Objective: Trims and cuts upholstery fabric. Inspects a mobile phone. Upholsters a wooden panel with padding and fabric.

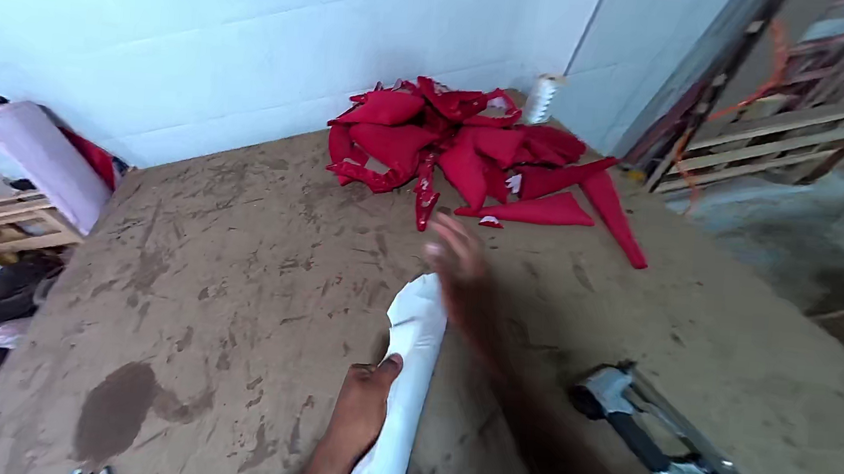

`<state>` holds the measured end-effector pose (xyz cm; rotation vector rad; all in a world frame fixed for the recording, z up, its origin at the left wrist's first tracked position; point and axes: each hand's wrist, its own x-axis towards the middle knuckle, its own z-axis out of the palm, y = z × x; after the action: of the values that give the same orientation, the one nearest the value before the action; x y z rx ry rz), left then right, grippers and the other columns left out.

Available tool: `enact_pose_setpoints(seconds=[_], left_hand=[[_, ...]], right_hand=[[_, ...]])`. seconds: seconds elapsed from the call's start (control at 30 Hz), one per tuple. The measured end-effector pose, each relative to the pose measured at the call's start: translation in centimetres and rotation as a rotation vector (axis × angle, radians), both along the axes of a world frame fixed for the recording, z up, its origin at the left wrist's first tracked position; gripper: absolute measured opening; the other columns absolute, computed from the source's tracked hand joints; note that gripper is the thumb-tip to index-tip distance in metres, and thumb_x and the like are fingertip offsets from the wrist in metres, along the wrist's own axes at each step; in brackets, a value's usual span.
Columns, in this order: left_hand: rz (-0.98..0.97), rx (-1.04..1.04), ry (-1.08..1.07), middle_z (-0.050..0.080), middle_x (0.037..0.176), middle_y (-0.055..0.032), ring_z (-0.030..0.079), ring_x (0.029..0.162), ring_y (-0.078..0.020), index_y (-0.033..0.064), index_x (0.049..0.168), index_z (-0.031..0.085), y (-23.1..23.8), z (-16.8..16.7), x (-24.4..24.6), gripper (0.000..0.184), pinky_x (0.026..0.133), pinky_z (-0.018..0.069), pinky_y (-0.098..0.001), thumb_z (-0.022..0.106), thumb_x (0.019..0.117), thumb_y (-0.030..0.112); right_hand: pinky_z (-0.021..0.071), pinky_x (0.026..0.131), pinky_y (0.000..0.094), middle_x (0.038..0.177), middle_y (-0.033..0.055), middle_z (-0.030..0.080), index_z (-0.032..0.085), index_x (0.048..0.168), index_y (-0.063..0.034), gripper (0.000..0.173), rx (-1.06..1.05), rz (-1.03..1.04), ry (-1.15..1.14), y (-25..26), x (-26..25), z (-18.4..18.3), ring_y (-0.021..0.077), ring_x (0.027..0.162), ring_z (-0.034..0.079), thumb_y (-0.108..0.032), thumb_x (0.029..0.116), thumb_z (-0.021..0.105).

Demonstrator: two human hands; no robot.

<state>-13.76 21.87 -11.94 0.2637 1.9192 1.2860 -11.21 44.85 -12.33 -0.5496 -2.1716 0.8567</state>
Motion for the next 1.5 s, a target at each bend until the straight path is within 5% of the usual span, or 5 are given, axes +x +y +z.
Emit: enact_pose_setpoints(seconds=[0.3,0.6,0.73,0.93,1.5], left_hand=[[-0.086,0.079,0.041,0.078,0.090,-0.0006,0.076,0.079,-0.0165,0.0163,0.093,0.078,2.1,-1.7,5.0,0.038,0.073,0.0648,-0.0455,0.060,0.1002,0.048],[-0.252,-0.184,0.125,0.071,0.080,-0.0070,0.070,0.076,-0.0246,0.0130,0.087,0.072,1.9,0.6,6.6,0.049,0.074,0.0575,-0.0533,0.050,0.1018,0.053],[-0.295,-0.178,0.135,0.068,0.082,-0.0088,0.068,0.081,-0.0279,0.0128,0.086,0.069,1.5,0.6,6.7,0.049,0.072,0.0539,-0.0566,0.046,0.0998,0.054],[-0.315,-0.160,0.164,0.067,0.081,-0.0084,0.068,0.081,-0.0282,0.0127,0.084,0.067,1.3,0.5,7.2,0.047,0.070,0.0533,-0.0564,0.044,0.1002,0.051],[-0.320,-0.133,0.224,0.070,0.091,-0.0122,0.069,0.092,-0.0310,0.0093,0.093,0.069,1.0,-0.2,8.2,0.041,0.077,0.0545,-0.0578,0.050,0.1001,0.045]], right_hand=[[0.0484,0.105,0.0587,0.141,0.0175,0.057,0.061,0.139,-0.0141,0.087,0.031,-0.338,-0.751,10.9,32.0,-16.3,0.0401,0.128,0.054,-0.056,0.0675,0.088],[0.0556,0.093,0.0619,0.143,0.0269,0.053,0.039,0.155,-0.0061,0.079,-0.099,-0.343,-1.060,10.6,30.5,-13.0,0.0439,0.116,0.065,-0.033,0.0887,0.073],[0.0581,0.055,0.0434,0.085,0.0118,0.070,0.061,0.116,-0.0037,0.040,-0.565,-0.173,-0.936,12.4,26.7,-0.7,0.0230,0.059,0.065,-0.040,0.1018,0.057],[0.0542,0.057,0.0342,0.073,0.0048,0.063,0.064,0.108,-0.0077,0.037,-0.308,0.625,-1.435,3.4,11.2,20.7,0.0143,0.054,0.059,-0.042,0.1058,0.052],[0.0499,0.049,0.0266,0.066,0.0055,0.066,0.062,0.098,-0.0051,0.035,0.109,0.810,-1.943,-8.4,0.0,19.3,0.0117,0.048,0.059,-0.038,0.1056,0.056]])
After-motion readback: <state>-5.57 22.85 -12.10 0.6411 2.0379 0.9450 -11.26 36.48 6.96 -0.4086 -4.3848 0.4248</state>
